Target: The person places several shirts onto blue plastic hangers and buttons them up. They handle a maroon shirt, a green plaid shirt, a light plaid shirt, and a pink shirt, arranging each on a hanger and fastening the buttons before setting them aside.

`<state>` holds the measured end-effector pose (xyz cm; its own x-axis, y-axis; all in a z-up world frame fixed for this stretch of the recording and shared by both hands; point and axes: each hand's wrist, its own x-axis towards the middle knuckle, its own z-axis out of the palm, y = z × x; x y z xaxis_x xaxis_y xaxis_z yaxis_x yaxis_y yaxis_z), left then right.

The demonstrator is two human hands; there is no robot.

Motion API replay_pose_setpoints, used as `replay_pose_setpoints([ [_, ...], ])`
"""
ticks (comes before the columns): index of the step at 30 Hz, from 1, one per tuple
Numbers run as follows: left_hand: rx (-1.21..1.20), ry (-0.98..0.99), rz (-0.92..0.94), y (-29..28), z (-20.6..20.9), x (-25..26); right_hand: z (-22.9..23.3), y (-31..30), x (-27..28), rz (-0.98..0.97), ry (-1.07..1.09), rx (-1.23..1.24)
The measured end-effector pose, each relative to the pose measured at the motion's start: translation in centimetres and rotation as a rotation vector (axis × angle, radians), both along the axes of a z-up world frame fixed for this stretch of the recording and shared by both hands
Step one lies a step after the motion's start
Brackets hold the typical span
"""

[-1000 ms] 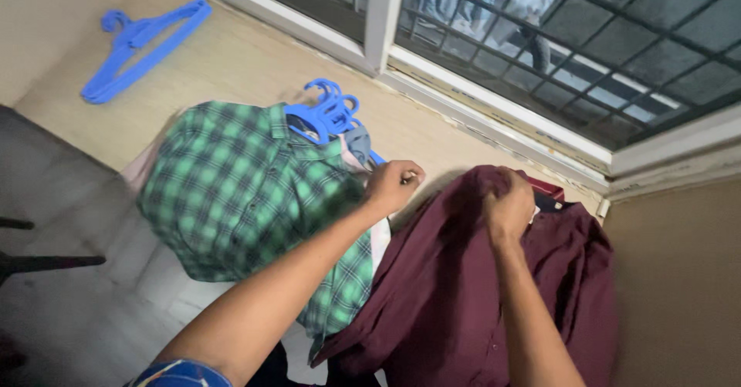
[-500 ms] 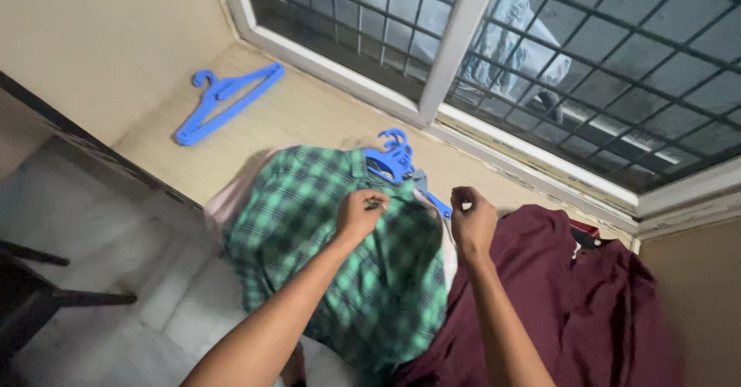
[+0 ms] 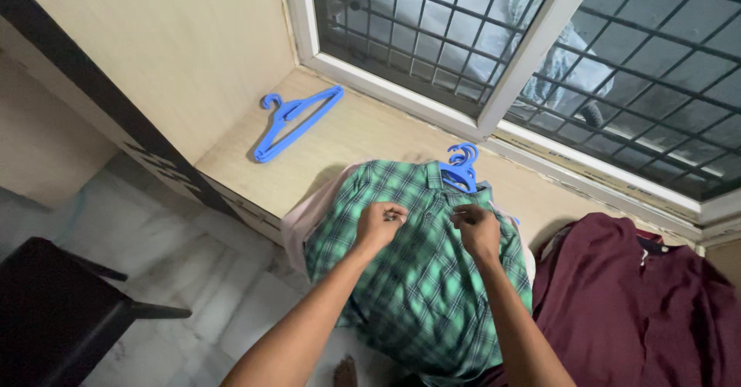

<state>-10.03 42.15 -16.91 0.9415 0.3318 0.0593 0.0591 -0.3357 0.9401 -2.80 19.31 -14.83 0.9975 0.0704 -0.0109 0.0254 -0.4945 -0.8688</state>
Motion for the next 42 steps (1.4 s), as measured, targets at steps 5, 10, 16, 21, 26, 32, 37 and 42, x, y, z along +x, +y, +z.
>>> replay_pose_setpoints([
  [5, -0.045, 0.088, -0.022, 0.8, 1.3, 0.7, -1.6, 0.6, 0.8, -0.017, 0.049, -0.009],
  [10, 0.004, -0.011, -0.090, 1.2, 1.6, 2.9, -3.3, 1.0, 2.9, -0.038, 0.104, 0.184],
  [16, 0.091, 0.080, -0.133, 1.1, 0.4, 6.5, -4.7, 2.3, 5.6, 0.028, 0.079, -0.009],
  [21, 0.105, 0.099, -0.275, 1.1, -1.3, 10.3, -4.8, 4.2, 6.6, -0.042, 0.024, -0.267],
  [26, 0.082, 0.012, -0.359, -1.4, -2.0, 12.5, -3.7, 5.6, 6.1, -0.040, 0.023, -0.427],
  [32, 0.065, -0.004, -0.476, -2.9, -3.1, 12.9, -3.4, 5.6, 5.9, -0.071, 0.040, -0.401],
  [37, 0.005, 0.035, -0.500, -3.5, -4.1, 14.8, -4.6, 5.6, 6.0, -0.135, 0.028, -0.307],
  [42, 0.072, 0.120, -0.573, -3.9, -3.5, 14.7, -4.9, 5.5, 5.1, -0.233, -0.044, -0.312],
])
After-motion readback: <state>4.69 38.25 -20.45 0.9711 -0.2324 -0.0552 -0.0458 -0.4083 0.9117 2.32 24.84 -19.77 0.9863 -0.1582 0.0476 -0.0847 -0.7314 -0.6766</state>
